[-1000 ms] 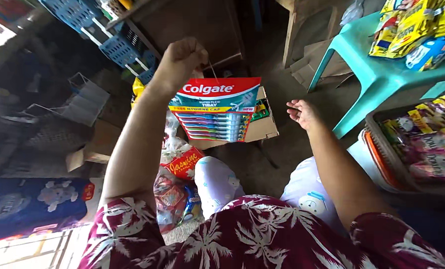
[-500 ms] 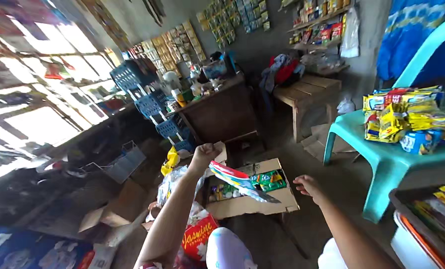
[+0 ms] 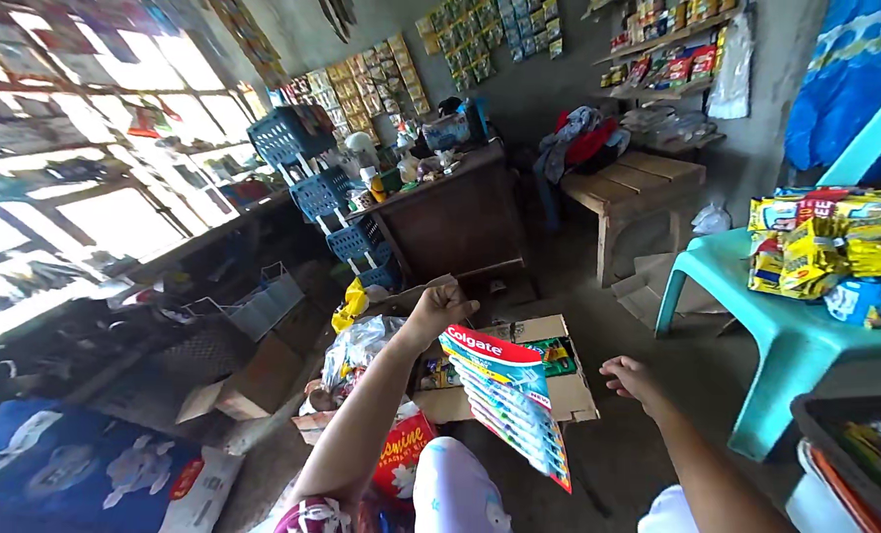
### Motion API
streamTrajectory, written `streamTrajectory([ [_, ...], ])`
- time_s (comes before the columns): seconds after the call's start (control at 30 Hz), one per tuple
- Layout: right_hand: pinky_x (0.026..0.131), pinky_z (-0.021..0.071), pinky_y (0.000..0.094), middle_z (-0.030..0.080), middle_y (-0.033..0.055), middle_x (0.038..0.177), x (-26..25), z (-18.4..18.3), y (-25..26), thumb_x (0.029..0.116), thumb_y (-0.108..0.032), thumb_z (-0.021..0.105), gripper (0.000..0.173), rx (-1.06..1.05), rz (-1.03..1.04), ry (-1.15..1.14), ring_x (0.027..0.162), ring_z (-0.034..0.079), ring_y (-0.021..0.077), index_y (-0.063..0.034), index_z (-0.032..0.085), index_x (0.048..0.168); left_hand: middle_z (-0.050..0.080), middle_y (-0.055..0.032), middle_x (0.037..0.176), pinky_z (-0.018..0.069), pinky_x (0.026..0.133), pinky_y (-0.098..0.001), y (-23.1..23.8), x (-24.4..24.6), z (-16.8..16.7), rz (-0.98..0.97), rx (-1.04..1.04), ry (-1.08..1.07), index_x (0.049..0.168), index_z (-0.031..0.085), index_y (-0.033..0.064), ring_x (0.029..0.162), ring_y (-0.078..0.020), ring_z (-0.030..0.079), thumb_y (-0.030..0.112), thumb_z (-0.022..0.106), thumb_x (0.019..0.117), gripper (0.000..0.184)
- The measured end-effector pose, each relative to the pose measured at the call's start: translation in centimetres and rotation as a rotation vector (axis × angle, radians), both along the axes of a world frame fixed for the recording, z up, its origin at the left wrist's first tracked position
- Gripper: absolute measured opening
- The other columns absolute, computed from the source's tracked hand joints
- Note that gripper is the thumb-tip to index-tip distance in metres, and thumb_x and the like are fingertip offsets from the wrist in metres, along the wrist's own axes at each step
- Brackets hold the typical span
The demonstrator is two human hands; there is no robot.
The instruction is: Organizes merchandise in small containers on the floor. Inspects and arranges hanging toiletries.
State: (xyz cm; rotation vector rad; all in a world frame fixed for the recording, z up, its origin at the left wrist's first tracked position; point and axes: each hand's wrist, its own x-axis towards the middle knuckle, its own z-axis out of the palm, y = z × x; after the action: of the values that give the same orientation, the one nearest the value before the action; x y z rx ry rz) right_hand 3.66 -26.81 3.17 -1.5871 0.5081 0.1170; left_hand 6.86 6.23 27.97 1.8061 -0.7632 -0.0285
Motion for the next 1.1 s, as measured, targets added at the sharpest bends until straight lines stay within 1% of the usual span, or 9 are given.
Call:
streamTrajectory([
  [0.1, 0.083, 0.0520, 0.0439, 0.066, 0.0185, 0.125, 0.1, -0.2, 0.0, 0.1090, -0.016, 0.049, 0.028, -0.030, 0.019, 0.001, 0.098, 0.066, 0.0269, 0.0000, 0.059, 0.130, 0.052, 0.0092, 0.063, 0.0446, 0.059, -0.0207, -0.3, -0.3, -0.6, 0.002, -0.019, 0.033, 0.066, 0.051, 0.0173, 0.058, -0.0012, 0.049, 0.005, 0.067, 0.0905, 0.032],
  [0.2, 0.083, 0.0518, 0.0441, 0.066, 0.0188, 0.125, -0.1, -0.3, 0.1, 0.1091, -0.016, 0.050, 0.028, -0.076, 0.059, 0.012, 0.098, 0.066, 0.0268, 0.0005, 0.059, 0.130, 0.044, 0.0122, 0.056, 0.0372, 0.053, -0.0185, -0.9, -0.8, -1.6, 0.043, 0.077, -0.014, 0.063, 0.048, 0.0171, 0.052, 0.0017, 0.042, 0.007, 0.069, 0.0896, 0.035],
  [0.37, 0.087, 0.0515, 0.0471, 0.064, 0.0212, 0.126, 0.0, -0.5, 0.2, 0.1086, -0.015, 0.051, 0.028, -0.116, 0.100, 0.026, 0.101, 0.065, 0.0301, 0.0021, 0.058, 0.130, 0.060, 0.0049, 0.069, 0.0521, 0.064, -0.0250, -0.7, -0.3, -2.2, 0.147, -0.274, -0.002, 0.070, 0.054, 0.0153, 0.064, -0.0053, 0.058, 0.007, 0.060, 0.0963, 0.028],
  [0.57, 0.089, 0.0522, 0.0513, 0.063, 0.0256, 0.126, 0.3, -1.6, 0.2, 0.1074, -0.013, 0.054, 0.029, -0.211, 0.166, 0.024, 0.103, 0.066, 0.0357, 0.0048, 0.058, 0.129, 0.054, 0.0078, 0.060, 0.0482, 0.061, -0.0213, -1.8, -0.5, -5.3, 0.164, -0.259, 0.092, 0.066, 0.050, 0.0146, 0.058, -0.0022, 0.053, 0.001, 0.060, 0.0944, 0.034],
  [0.63, 0.092, 0.0525, 0.0556, 0.062, 0.0290, 0.126, 0.4, -2.0, 0.2, 0.1063, -0.012, 0.055, 0.029, -0.260, 0.209, -0.009, 0.107, 0.066, 0.0409, 0.0073, 0.059, 0.128, 0.056, 0.0077, 0.062, 0.0476, 0.062, -0.0208, -1.8, -0.5, -5.7, 0.154, -0.332, 0.097, 0.066, 0.051, 0.0154, 0.060, -0.0019, 0.054, 0.000, 0.059, 0.0939, 0.033],
  [0.8, 0.095, 0.0529, 0.0532, 0.061, 0.0304, 0.128, -0.1, 0.1, 0.8, 0.1076, -0.013, 0.051, 0.032, -0.320, 0.309, -0.112, 0.108, 0.066, 0.0398, 0.0097, 0.056, 0.130, 0.062, 0.0084, 0.070, 0.0530, 0.064, -0.0222, -1.6, -0.5, -5.9, 0.088, -0.369, 0.081, 0.072, 0.057, 0.0198, 0.064, -0.0026, 0.059, 0.008, 0.057, 0.0975, 0.028],
  [0.87, 0.099, 0.0502, 0.0544, 0.061, 0.0343, 0.123, 0.1, -0.2, 0.7, 0.1076, -0.011, 0.051, 0.032, -0.367, 0.314, -0.153, 0.109, 0.065, 0.0425, 0.0138, 0.056, 0.127, 0.064, 0.0103, 0.074, 0.0546, 0.067, -0.0233, -1.5, -1.2, -6.0, 0.009, -0.355, 0.061, 0.075, 0.060, 0.0218, 0.069, -0.0018, 0.061, 0.014, 0.057, 0.0987, 0.025],
  [0.97, 0.090, 0.0542, 0.0578, 0.067, 0.0306, 0.105, 0.7, -4.3, -0.2, 0.1022, -0.009, 0.055, 0.027, -0.489, 0.264, -0.322, 0.097, 0.068, 0.0408, 0.0126, 0.063, 0.116, 0.064, 0.0119, 0.080, 0.0524, 0.071, -0.0237, -1.5, -2.3, -7.6, -0.145, -0.356, -0.068, 0.077, 0.063, 0.0241, 0.076, -0.0024, 0.061, 0.014, 0.057, 0.0985, 0.024],
  [1.1, 0.098, 0.0530, 0.0528, 0.066, 0.0261, 0.123, -0.2, -2.4, -0.5, 0.0984, -0.001, 0.058, 0.027, -0.552, 0.433, -0.161, 0.111, 0.067, 0.0375, 0.0075, 0.062, 0.124, 0.060, 0.0167, 0.080, 0.0475, 0.066, -0.0185, -2.8, -4.6, -11.9, -0.068, -0.458, -0.231, 0.078, 0.062, 0.0287, 0.073, 0.0026, 0.056, 0.022, 0.061, 0.1007, 0.023],
])
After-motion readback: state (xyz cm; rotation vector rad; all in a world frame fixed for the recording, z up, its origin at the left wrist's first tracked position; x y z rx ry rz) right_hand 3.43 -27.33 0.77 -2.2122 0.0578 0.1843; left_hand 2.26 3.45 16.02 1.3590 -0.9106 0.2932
